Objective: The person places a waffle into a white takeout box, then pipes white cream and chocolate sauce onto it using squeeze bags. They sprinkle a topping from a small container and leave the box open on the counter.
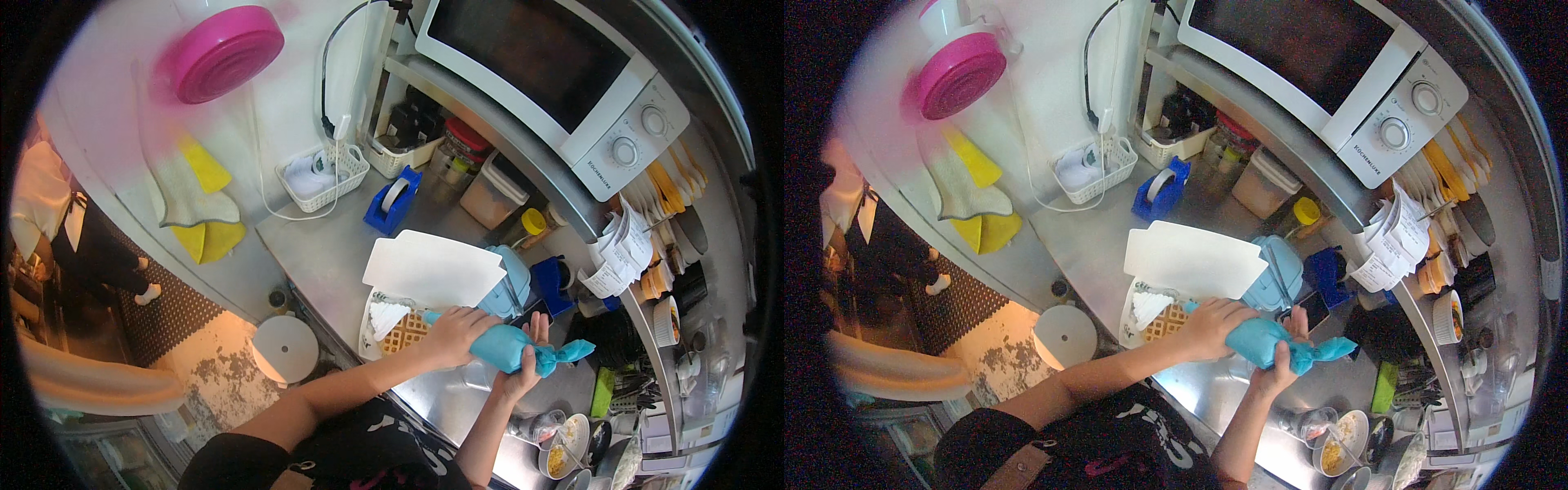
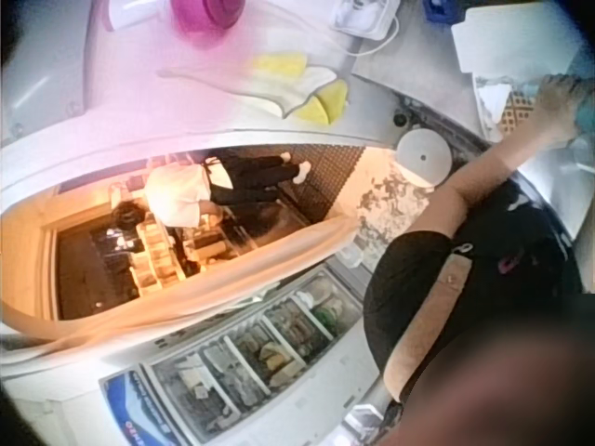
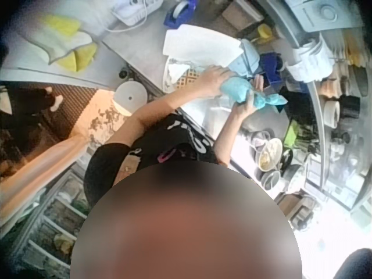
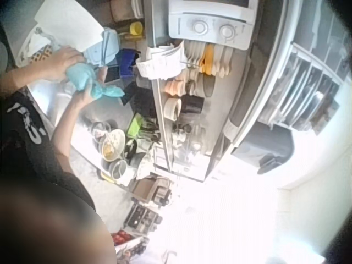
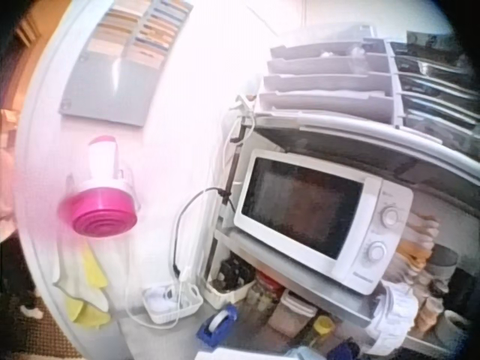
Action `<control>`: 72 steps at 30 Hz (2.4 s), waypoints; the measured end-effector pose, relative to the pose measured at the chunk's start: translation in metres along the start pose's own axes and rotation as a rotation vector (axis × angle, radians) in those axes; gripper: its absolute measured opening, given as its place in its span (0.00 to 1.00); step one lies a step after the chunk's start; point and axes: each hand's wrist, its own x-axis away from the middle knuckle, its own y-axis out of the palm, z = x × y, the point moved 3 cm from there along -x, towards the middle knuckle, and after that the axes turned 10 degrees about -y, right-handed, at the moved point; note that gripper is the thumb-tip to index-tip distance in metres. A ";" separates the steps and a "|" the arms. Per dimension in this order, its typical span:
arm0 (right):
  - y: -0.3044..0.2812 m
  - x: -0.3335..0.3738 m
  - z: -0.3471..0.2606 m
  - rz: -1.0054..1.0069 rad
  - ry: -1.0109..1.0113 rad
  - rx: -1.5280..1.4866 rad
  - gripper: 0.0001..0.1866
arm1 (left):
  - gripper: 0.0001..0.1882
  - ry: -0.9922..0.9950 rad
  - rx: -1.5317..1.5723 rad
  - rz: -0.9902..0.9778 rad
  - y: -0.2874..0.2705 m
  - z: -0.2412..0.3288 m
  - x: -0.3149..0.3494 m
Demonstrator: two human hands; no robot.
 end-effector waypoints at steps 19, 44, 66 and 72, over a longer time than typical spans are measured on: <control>0.017 0.001 0.008 0.259 0.004 0.063 0.05 | 0.36 -0.029 0.033 0.001 -0.003 -0.010 0.000; 0.022 0.007 -0.004 0.337 0.082 0.097 0.06 | 0.32 -0.090 0.057 0.013 -0.005 -0.004 0.017; 0.023 0.012 -0.004 0.275 0.195 0.079 0.04 | 0.35 -0.243 -0.067 -0.007 -0.014 0.005 0.039; 0.024 0.013 -0.003 0.280 0.220 0.057 0.04 | 0.36 -0.275 -0.073 -0.009 -0.015 0.006 0.044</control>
